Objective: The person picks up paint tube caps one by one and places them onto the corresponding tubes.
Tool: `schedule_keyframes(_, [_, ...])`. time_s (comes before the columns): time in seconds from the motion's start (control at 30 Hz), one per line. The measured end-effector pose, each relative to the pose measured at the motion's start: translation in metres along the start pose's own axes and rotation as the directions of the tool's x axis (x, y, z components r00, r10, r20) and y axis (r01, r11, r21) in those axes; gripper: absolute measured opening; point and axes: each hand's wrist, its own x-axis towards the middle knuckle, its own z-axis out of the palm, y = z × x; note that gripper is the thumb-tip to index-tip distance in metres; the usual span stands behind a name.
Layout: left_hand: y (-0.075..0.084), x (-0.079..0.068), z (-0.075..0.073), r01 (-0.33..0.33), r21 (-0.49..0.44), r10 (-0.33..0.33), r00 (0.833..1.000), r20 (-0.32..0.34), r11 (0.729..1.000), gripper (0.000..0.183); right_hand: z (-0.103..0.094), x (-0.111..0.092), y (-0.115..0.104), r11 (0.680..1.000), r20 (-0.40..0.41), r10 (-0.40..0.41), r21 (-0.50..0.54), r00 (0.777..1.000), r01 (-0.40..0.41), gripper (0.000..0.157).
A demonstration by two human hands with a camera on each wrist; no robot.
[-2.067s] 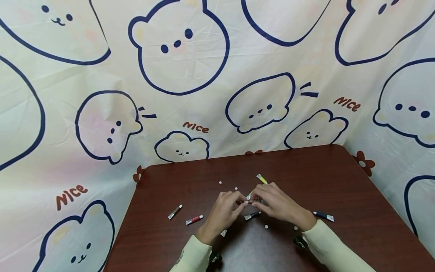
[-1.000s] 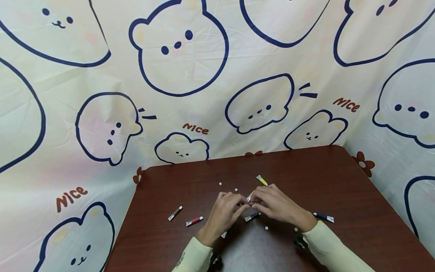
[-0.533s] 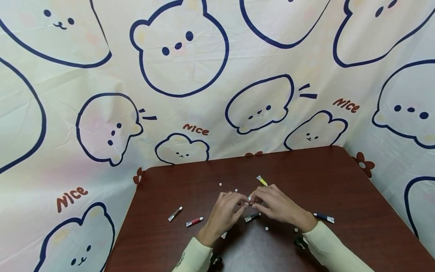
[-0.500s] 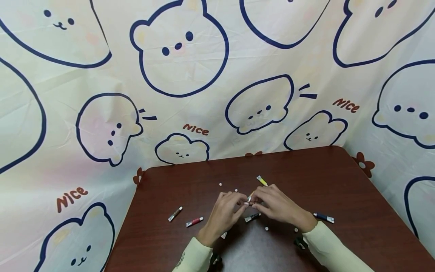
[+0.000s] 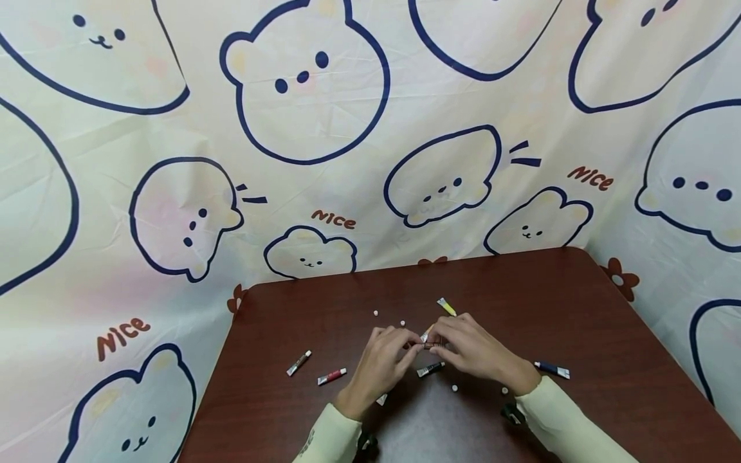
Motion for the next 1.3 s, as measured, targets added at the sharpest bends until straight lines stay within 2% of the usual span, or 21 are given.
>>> schedule_keyframes(0.3, [0.0001,0.0010,-0.0020,-0.017,-0.039,0.018,0.999,0.031,0.999,0.017,0.0016,-0.0001,-0.0006,1.000,-0.016,-0.023,0.009,1.000,0.023,0.017])
schedule_keyframes(0.47, [-0.0003,0.0010,-0.0024,0.001,-0.042,0.000,1.000,0.013,0.999,0.012,0.0011,0.0002,-0.0008,1.000,-0.026,-0.025,0.003,0.999,0.025,0.017])
schedule_keyframes(0.67, [-0.0015,0.0004,-0.0026,0.002,0.001,-0.002,0.999,0.032,1.000,0.006,-0.0001,0.0005,-0.0004,1.000,-0.010,-0.004,-0.008,1.000,0.004,0.016])
schedule_keyframes(0.93, [-0.0028,0.0006,-0.0010,-0.038,-0.017,0.038,0.999,0.011,0.999,0.019,0.0007,0.0003,-0.0002,1.000,-0.003,0.002,-0.011,1.000,-0.002,0.015])
schedule_keyframes(1.3, [-0.0022,-0.0002,-0.0034,0.009,-0.025,-0.008,0.999,0.050,1.000,0.006,-0.0007,-0.0001,0.0000,1.000,-0.018,-0.014,-0.014,1.000,0.014,0.017])
